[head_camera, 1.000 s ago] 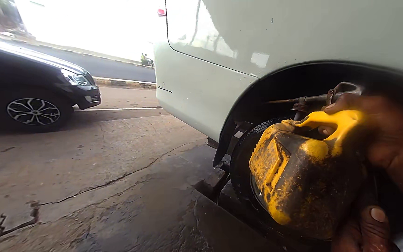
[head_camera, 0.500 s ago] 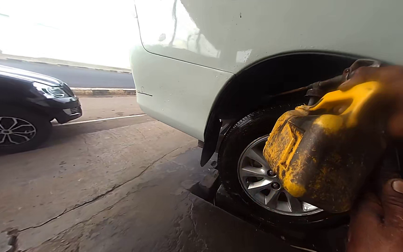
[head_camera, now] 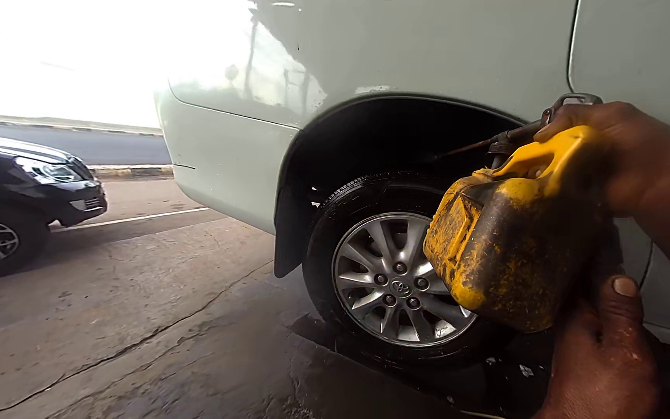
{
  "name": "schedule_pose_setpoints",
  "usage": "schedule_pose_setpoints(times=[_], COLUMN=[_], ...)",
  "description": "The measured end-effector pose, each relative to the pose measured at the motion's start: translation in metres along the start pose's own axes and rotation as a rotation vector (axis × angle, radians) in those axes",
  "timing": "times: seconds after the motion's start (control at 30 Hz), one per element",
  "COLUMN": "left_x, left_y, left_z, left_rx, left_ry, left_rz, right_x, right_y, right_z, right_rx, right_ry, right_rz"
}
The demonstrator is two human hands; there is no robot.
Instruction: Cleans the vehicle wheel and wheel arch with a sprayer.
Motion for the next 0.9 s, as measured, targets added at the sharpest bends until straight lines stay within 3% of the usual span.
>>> schedule_pose_setpoints(times=[0.27,0.5,0.9], left_x=[0.064,0.116,0.151], left_y=[-0.001,-0.016,-0.052], left_z=[0.061,0.084,0.089], left_rx=[-0.011,-0.018,0.039], left_ry=[0.054,0.112,0.204], left_rz=[-0.028,-0.039,-0.062], right_x=[-0.032,-0.077,-0.120], right_y=[-0.018,-0.035,-0.079], right_z=[-0.090,-0.142,-0.171], right_rx=[0.018,-0.037,-0.217], right_ry=[0.080,0.121,0.161], right_rz=[0.071,0.116,0.157])
Point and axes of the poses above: each hand's wrist, its own y-axis towards the middle knuckle, its own z-axis out of the palm, x = y × z, the point moved 4 cm from there along y, towards the middle knuckle, and after that the axes turned 4 degrees about z, right-handed, at the moved point
